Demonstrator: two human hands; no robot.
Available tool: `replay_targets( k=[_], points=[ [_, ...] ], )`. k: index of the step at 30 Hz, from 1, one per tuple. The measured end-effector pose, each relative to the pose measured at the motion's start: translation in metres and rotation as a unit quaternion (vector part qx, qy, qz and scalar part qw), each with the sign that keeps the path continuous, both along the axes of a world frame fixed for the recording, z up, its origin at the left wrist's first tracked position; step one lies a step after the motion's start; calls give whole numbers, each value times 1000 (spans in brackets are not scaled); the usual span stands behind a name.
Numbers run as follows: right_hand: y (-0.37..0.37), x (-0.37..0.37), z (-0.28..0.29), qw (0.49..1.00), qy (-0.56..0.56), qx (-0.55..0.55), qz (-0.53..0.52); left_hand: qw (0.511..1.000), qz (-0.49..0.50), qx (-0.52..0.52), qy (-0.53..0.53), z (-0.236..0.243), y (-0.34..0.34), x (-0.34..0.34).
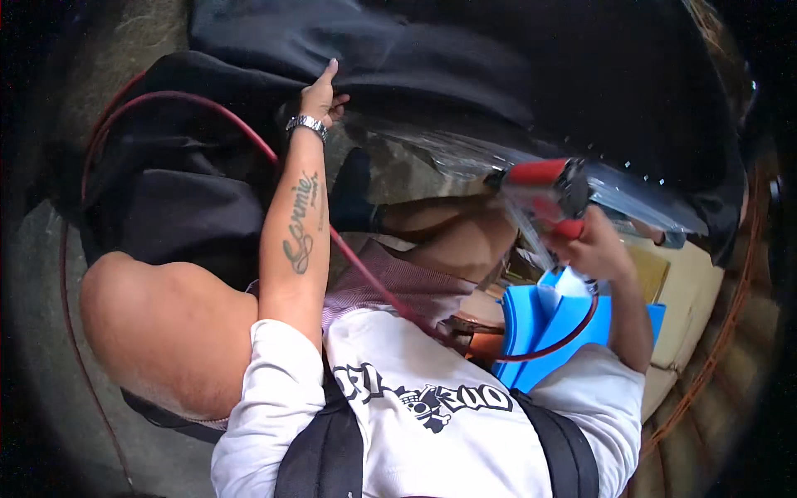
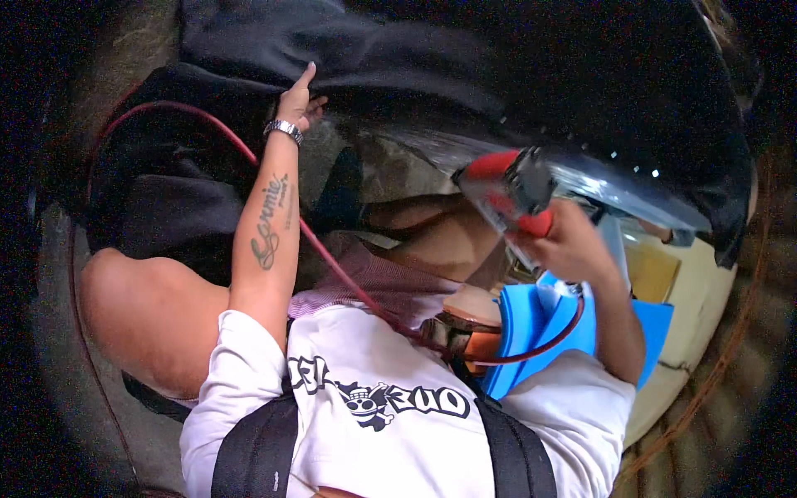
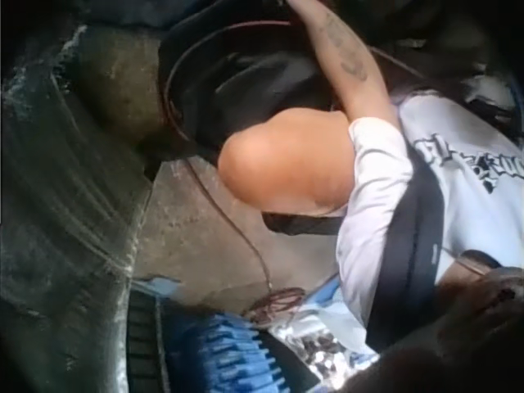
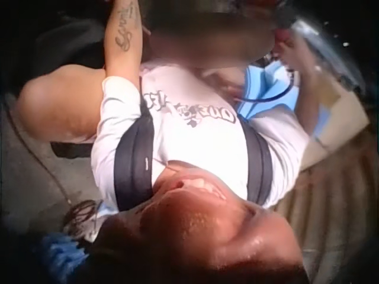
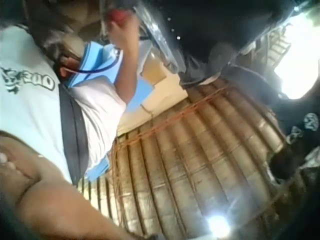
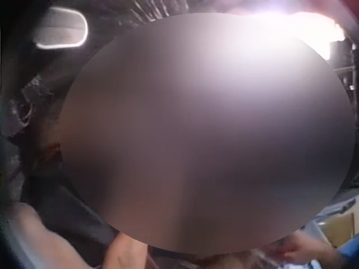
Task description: Stapling black fabric onto the bottom frame of a piece of furniture using a pneumatic staple gun and cutting fabric with scissors.
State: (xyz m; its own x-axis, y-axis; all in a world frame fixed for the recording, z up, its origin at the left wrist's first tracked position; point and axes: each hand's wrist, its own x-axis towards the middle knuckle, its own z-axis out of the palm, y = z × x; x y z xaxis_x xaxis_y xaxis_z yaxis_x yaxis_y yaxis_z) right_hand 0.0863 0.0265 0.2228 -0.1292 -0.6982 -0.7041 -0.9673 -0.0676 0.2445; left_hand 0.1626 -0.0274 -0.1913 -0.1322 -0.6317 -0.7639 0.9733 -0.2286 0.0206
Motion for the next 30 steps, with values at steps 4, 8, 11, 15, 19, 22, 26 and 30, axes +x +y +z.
replay_targets(
  k=[4,8,11,15,19,22,26,30],
  points=[
    [4,-71,-37,999,-34,27,-10,990,19,-140,3,-8,-12,-18],
    [3,-103,-60,995,-30,76,-62,851,264,-439,-117,9,-40,38],
    [1,-138,-82,995,-59,73,-36,928,92,-333,-140,-48,-24,4],
    [-6,-176,-98,990,-76,115,38,952,-98,-162,-242,-70,-8,-77],
    [-18,-163,-101,989,-85,121,12,959,-181,-137,-169,-39,10,-75],
    [-32,-155,-98,984,-119,114,69,911,-315,-245,-103,-2,21,-31],
    [-38,-161,-107,994,-26,101,42,916,-246,-291,-127,16,19,-1],
    [-40,-145,-113,990,59,111,60,910,-354,-162,-139,54,-20,-23]
  ],
)
